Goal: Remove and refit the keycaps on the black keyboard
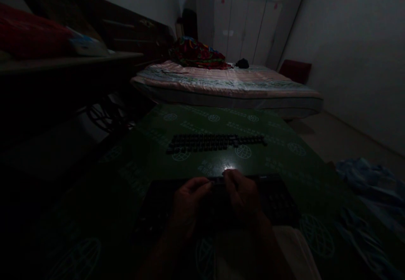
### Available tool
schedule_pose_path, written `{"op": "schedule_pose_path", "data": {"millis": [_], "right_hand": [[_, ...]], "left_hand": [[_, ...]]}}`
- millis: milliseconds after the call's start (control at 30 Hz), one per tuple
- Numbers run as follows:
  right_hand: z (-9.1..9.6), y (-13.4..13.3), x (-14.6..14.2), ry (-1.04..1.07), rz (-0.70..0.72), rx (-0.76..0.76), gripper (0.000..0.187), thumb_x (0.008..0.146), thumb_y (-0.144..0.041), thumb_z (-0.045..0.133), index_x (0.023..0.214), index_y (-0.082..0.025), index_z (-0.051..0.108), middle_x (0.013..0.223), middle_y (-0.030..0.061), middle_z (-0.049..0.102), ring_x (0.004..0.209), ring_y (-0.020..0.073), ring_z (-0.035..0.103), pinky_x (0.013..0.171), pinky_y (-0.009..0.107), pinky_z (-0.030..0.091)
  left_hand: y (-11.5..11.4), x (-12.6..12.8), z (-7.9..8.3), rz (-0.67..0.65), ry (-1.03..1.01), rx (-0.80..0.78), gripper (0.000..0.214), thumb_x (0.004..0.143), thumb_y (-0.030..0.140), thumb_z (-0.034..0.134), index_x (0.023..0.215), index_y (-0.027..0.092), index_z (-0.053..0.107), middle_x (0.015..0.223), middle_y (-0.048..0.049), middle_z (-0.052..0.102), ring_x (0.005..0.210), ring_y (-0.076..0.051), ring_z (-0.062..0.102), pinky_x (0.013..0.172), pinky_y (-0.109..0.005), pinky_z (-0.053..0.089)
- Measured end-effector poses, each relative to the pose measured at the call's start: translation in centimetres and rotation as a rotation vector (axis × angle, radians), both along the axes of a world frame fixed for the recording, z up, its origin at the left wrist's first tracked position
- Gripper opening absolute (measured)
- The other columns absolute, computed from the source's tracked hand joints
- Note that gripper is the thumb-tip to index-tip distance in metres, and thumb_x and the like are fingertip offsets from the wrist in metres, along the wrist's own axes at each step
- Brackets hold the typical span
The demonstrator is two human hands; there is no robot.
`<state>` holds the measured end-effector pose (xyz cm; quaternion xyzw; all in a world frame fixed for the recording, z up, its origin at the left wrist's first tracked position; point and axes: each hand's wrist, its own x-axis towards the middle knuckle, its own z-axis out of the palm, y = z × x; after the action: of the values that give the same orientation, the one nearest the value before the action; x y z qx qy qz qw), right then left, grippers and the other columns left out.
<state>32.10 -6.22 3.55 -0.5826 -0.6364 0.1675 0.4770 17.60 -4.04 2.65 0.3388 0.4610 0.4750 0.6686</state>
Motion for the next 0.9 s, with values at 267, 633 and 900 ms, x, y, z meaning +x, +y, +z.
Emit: {"op": "schedule_pose_path", "data": {"millis": [267, 633, 900], "right_hand": [[-0.5, -0.2, -0.9, 0.024, 0.201, 0.008, 0.025, 0.078, -0.027, 0.06, 0.103, -0.022, 0.064, 0.093, 0.0052, 0.071, 0.078, 0.0183, 0.067, 0.068, 0.026, 0.051], [0.1, 0.0, -1.1, 0.127, 0.25, -0.072, 0.017, 0.076, -0.026, 0.062, 0.091, -0.02, 0.067, 0.077, 0.0003, 0.07, 0.067, 0.0136, 0.064, 0.062, 0.021, 0.048], [0.0, 0.3, -1.1, 0.16, 0.258, -0.099, 0.013, 0.075, -0.026, 0.062, 0.085, -0.019, 0.066, 0.072, -0.0008, 0.066, 0.064, 0.0124, 0.06, 0.059, 0.02, 0.045]], "left_hand": [[0.0, 0.0, 0.9, -0.027, -0.191, -0.09, 0.026, 0.054, 0.022, 0.077, 0.075, 0.013, 0.064, 0.066, -0.0013, 0.068, 0.06, -0.013, 0.062, 0.059, -0.022, 0.049], [0.1, -0.1, 1.6, -0.093, -0.248, -0.117, 0.024, 0.052, 0.02, 0.077, 0.064, 0.012, 0.059, 0.057, 0.0008, 0.064, 0.052, -0.01, 0.059, 0.051, -0.017, 0.046], [0.1, -0.3, 1.4, -0.1, -0.241, -0.115, 0.024, 0.052, 0.022, 0.078, 0.065, 0.012, 0.06, 0.059, 0.0001, 0.064, 0.053, -0.01, 0.059, 0.051, -0.018, 0.046]]}}
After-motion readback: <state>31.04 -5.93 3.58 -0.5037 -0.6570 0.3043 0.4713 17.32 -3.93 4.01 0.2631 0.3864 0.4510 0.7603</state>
